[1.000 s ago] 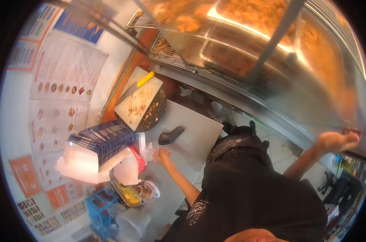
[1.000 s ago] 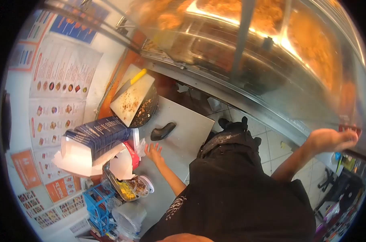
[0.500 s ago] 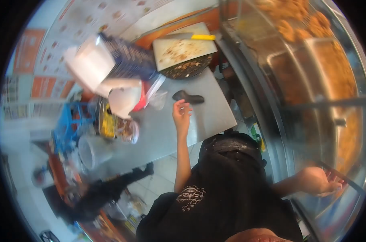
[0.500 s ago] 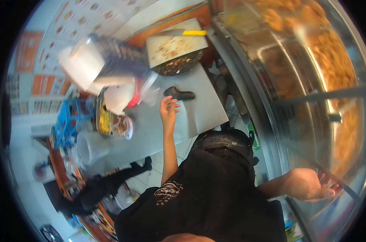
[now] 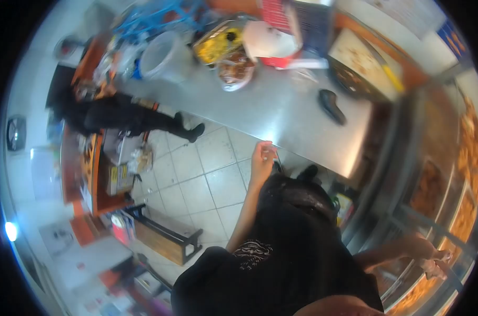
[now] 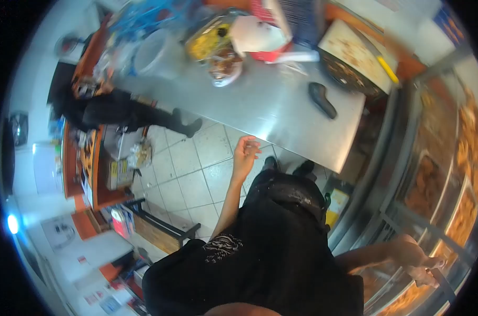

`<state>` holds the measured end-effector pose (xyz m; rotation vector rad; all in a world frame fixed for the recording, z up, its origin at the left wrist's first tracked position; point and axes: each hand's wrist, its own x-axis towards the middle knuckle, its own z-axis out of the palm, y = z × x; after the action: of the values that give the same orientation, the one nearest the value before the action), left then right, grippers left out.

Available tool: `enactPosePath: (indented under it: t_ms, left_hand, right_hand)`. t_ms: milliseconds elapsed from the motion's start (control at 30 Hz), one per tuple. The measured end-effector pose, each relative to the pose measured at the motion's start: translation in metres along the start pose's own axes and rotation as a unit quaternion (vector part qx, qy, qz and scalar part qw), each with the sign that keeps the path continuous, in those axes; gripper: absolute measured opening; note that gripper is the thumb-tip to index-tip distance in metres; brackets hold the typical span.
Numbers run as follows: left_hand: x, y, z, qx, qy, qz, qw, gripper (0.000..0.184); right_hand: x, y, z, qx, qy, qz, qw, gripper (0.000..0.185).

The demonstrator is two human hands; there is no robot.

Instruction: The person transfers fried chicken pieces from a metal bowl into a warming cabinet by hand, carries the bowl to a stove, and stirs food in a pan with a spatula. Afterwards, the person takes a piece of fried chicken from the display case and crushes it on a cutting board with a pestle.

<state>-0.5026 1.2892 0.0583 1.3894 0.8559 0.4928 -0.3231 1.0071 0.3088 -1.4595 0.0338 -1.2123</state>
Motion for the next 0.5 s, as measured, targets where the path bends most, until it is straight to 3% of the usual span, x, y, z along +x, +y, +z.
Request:
enactPosePath:
  t_ms: [300,400,500]
  left_hand:
    - [-0.080,-0.026,-0.160,-0.080,0.163,-0.011,0.983,0.027]
    - [-0.117,-0.040,-0.236,-0.091,0.214,-0.003,0.973,0.027]
    - [-0.161,-0.049,-0.317,-0.076,0.260,0.051,0.961,0.027]
  right_hand:
    - [-0.091,-0.090,0.057,0.186,-0.205,-0.069,0.958,0.076]
    - [-0.133,-0.147,0.076,0.267,-0.282,-0.120,0.913,0.076]
    - [-0.171,-0.216,0.096,0.367,-0.391,-0.166,0.828,0.076]
